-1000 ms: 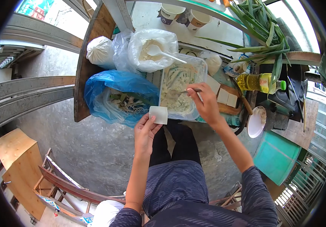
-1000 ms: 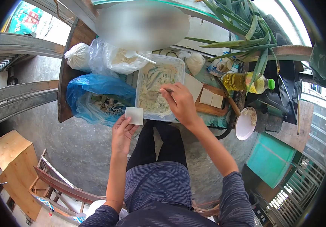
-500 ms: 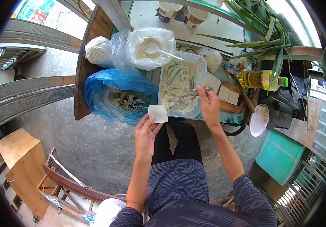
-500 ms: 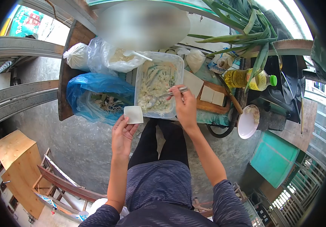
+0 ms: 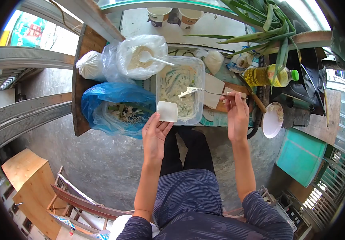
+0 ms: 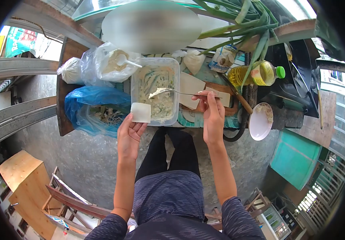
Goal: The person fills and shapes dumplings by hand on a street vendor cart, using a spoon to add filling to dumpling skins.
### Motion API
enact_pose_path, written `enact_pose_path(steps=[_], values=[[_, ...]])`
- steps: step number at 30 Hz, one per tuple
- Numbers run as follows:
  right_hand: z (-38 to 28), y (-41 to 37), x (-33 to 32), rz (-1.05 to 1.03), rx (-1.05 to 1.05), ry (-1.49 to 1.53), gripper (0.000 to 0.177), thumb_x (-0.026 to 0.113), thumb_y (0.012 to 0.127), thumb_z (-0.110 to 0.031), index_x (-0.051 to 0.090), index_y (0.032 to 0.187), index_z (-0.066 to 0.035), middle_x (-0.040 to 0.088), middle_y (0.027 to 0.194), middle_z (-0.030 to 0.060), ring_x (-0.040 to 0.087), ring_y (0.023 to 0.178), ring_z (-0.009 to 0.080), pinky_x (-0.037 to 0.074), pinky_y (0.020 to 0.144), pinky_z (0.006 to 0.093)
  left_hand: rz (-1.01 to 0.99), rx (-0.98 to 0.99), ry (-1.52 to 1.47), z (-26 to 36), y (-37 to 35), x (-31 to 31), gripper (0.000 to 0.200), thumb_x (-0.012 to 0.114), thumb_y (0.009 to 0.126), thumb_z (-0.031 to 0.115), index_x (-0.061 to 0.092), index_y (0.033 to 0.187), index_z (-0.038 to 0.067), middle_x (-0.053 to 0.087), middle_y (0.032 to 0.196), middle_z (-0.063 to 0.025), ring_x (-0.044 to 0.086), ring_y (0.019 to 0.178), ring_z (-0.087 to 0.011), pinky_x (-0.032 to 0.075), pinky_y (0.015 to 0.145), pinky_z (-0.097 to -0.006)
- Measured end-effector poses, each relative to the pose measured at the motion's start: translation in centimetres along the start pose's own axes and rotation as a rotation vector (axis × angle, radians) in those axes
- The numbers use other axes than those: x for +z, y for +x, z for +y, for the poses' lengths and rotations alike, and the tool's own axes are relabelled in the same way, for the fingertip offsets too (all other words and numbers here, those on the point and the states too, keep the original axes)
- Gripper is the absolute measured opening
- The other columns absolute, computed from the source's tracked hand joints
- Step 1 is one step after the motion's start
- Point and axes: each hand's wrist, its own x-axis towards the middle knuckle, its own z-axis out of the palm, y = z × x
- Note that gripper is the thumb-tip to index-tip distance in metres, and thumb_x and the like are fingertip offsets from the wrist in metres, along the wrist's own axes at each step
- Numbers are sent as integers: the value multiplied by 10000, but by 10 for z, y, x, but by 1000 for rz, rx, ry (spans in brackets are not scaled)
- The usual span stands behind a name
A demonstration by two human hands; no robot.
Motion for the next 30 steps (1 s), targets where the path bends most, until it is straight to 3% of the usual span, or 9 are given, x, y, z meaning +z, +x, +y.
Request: enact_pose_path(steps=[10, 19, 22, 30], values=[[17, -20, -4, -87, 114, 202, 205, 406, 989, -214, 534, 957, -57, 604, 958, 82, 525, 871, 136, 354, 734, 248, -146, -145, 32, 6, 1, 21, 264, 490, 956, 176, 548, 1112, -29, 627, 1083, -140, 632, 1007, -227, 530, 894, -348], [30, -36, -15, -137, 119, 274, 135, 438, 973, -188, 514, 972, -76, 585, 964, 72, 524, 895, 142, 353, 771, 259, -214, -359, -231, 11, 5, 14, 252, 445, 967, 125, 527, 1136, -43, 626, 1064, -152, 648, 972, -230, 579, 830, -330], [32, -37, -17, -133, 82, 268, 124, 444, 970, -183, 515, 971, -82, 589, 963, 73, 527, 904, 148, 351, 787, 271, -294, -415, -304, 11, 9, 3, 258, 443, 973, 127, 524, 1144, -48, 617, 1102, -160, 642, 993, -232, 565, 865, -358], [28, -30, -17, -88, 51, 360, 151, 429, 979, -175, 527, 973, -60, 592, 953, 71, 539, 910, 145, 366, 792, 253, -234, -224, -79, 26, 7, -2, 300, 478, 963, 171, 527, 1165, -45, 621, 1100, -154, 632, 1013, -225, 561, 842, -339]])
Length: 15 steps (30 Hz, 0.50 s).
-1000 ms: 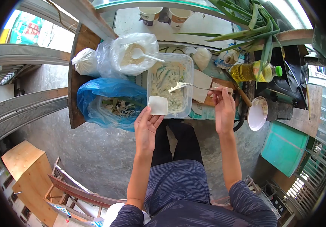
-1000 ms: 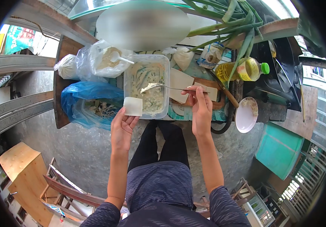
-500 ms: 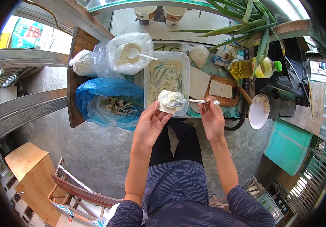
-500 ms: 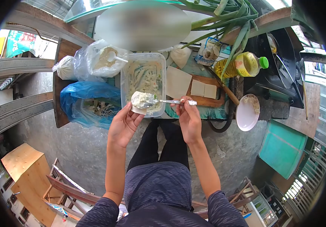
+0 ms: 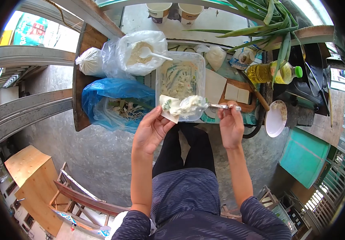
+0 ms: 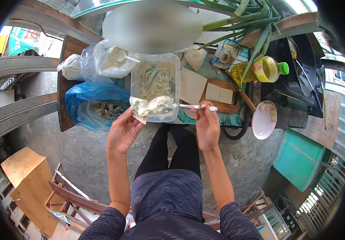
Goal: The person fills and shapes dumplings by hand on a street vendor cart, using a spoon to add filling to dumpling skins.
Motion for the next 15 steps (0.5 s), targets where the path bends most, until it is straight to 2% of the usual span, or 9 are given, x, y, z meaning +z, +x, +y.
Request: enact_pose_path(steps=[2, 3, 5, 9, 13, 15], values=[[-5, 5, 1, 59, -13, -51, 174, 423, 986, -188, 533, 965, -55, 595, 941, 64, 545, 904, 143, 373, 792, 249, 41, 100, 102, 6, -4, -2, 316, 486, 961, 191, 532, 1168, -44, 627, 1098, -146, 634, 1007, -222, 552, 840, -335], [-5, 9, -1, 81, -23, -130, 246, 410, 999, -229, 555, 966, -33, 608, 936, 65, 553, 893, 139, 397, 804, 266, 73, 159, 158, 10, -5, -2, 324, 488, 961, 200, 535, 1169, -44, 630, 1098, -142, 635, 1003, -220, 546, 841, -333], [-3, 13, 0, 37, -105, -416, 276, 425, 999, -244, 580, 985, -14, 614, 940, 68, 558, 893, 137, 410, 812, 273, 145, 258, 236, 15, -7, 0, 339, 480, 966, 218, 544, 1170, -45, 635, 1102, -135, 639, 988, -215, 523, 858, -331], [13, 24, 16, 31, -222, -791, 287, 464, 990, -239, 615, 1036, 0, 628, 943, 79, 553, 846, 129, 422, 825, 276, 157, 284, 228, 14, -11, -4, 335, 486, 953, 221, 530, 1171, -30, 611, 1142, -147, 604, 1061, -242, 491, 913, -365], [45, 29, 8, 96, -258, -881, 269, 566, 925, -226, 618, 1116, -44, 541, 1015, 88, 458, 963, 201, 382, 876, 315, 105, 279, 319, 7, -13, 0, 381, 462, 954, 231, 511, 1210, -47, 599, 1170, -152, 590, 1087, -258, 474, 923, -386], [35, 18, 24, 278, -442, -1076, 311, 617, 878, -218, 608, 1151, -71, 485, 1056, 81, 391, 1040, 249, 345, 915, 355, 53, 250, 393, 5, -13, 12, 434, 435, 956, 237, 469, 1258, -72, 579, 1203, -167, 587, 1094, -267, 474, 917, -381]])
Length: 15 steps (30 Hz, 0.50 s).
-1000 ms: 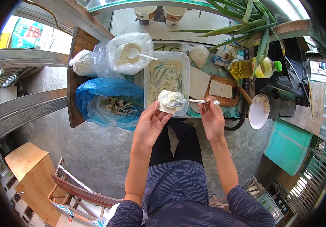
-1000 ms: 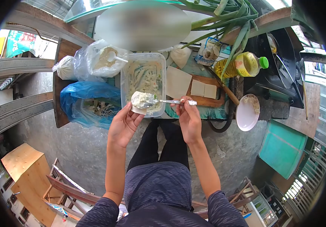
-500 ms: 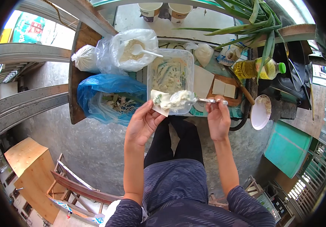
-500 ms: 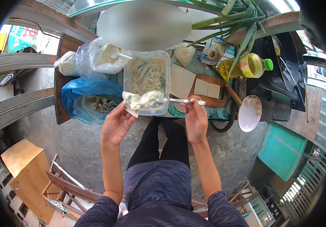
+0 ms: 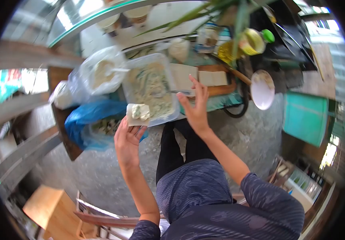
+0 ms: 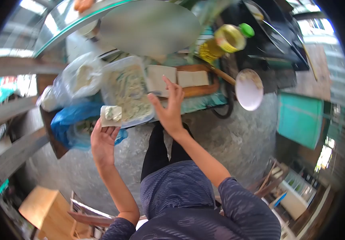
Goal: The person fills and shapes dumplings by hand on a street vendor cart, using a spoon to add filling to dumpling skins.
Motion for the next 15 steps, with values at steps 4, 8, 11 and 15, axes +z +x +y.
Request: enact_pose_path(steps=[4, 8, 11, 15], values=[[-15, -12, -32, -126, -148, -151, 333, 647, 837, -180, 605, 1159, -104, 482, 1072, 75, 381, 1032, 265, 317, 938, 367, -213, -100, 0, 2, 3, 31, 464, 458, 923, 236, 447, 1269, -72, 571, 1214, -181, 576, 1117, -281, 487, 917, -371], [-18, -19, -59, -213, -47, 27, 319, 656, 820, -150, 618, 1133, -100, 485, 1075, 75, 379, 1034, 266, 319, 939, 359, -369, -232, 91, -4, 12, 73, 462, 429, 844, 85, 440, 1264, -108, 576, 1189, -201, 608, 1066, -294, 495, 903, -378], [-12, -16, -83, -147, -18, 112, 269, 643, 819, -123, 635, 1080, -59, 508, 1099, 69, 396, 1045, 247, 324, 945, 352, -457, -281, 149, -12, 17, 106, 466, 417, 834, 65, 440, 1265, -111, 589, 1162, -200, 610, 1059, -293, 498, 911, -385], [-2, -13, -109, -87, 108, 432, 259, 610, 827, -81, 639, 1077, -22, 556, 1089, 53, 436, 996, 187, 338, 875, 299, -564, -342, 215, -22, 22, 145, 475, 413, 817, 35, 449, 1265, -118, 601, 1135, -193, 615, 1046, -285, 499, 926, -400]])
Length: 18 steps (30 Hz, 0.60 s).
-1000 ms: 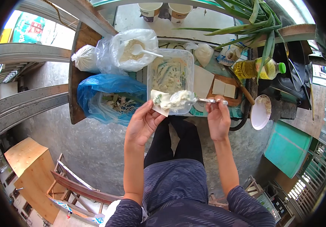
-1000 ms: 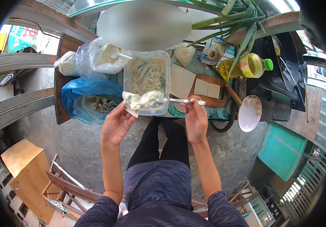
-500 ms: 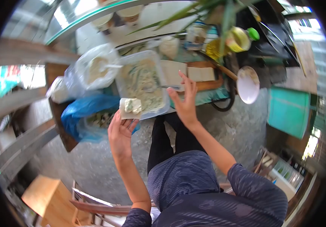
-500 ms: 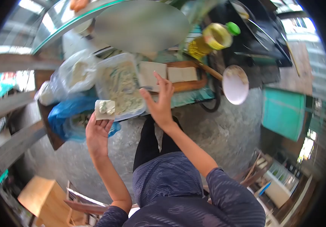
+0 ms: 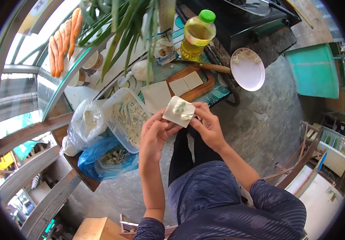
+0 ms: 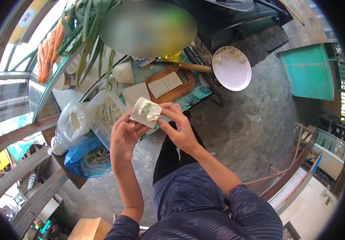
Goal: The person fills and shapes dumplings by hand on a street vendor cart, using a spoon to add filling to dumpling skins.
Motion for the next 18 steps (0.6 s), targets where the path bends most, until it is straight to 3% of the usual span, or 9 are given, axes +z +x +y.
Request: enact_pose_path(steps=[3, 6, 18], values=[[6, -1, -19, 94, 94, 289, 285, 596, 845, -58, 634, 1124, -9, 568, 1041, 22, 430, 921, 124, 330, 780, 243, -54, -53, 83, 0, 17, 21, 462, 427, 817, 14, 461, 1258, -119, 597, 1139, -194, 613, 1050, -272, 499, 930, -393], [9, -2, -36, 200, 62, 400, 312, 599, 849, -54, 626, 1158, -13, 565, 1040, 15, 427, 892, 98, 327, 771, 231, -68, -73, 182, -5, 31, 45, 480, 444, 797, 1, 462, 1263, -113, 611, 1114, -192, 624, 1030, -271, 509, 912, -386], [1, -1, -125, 353, 35, 200, 369, 665, 807, -69, 646, 1176, -82, 618, 950, -5, 478, 854, 82, 347, 713, 226, -324, -188, 492, -26, 81, 117, 483, 521, 898, -16, 390, 1362, -48, 566, 1212, -135, 584, 1063, -193, 505, 911, -325]])
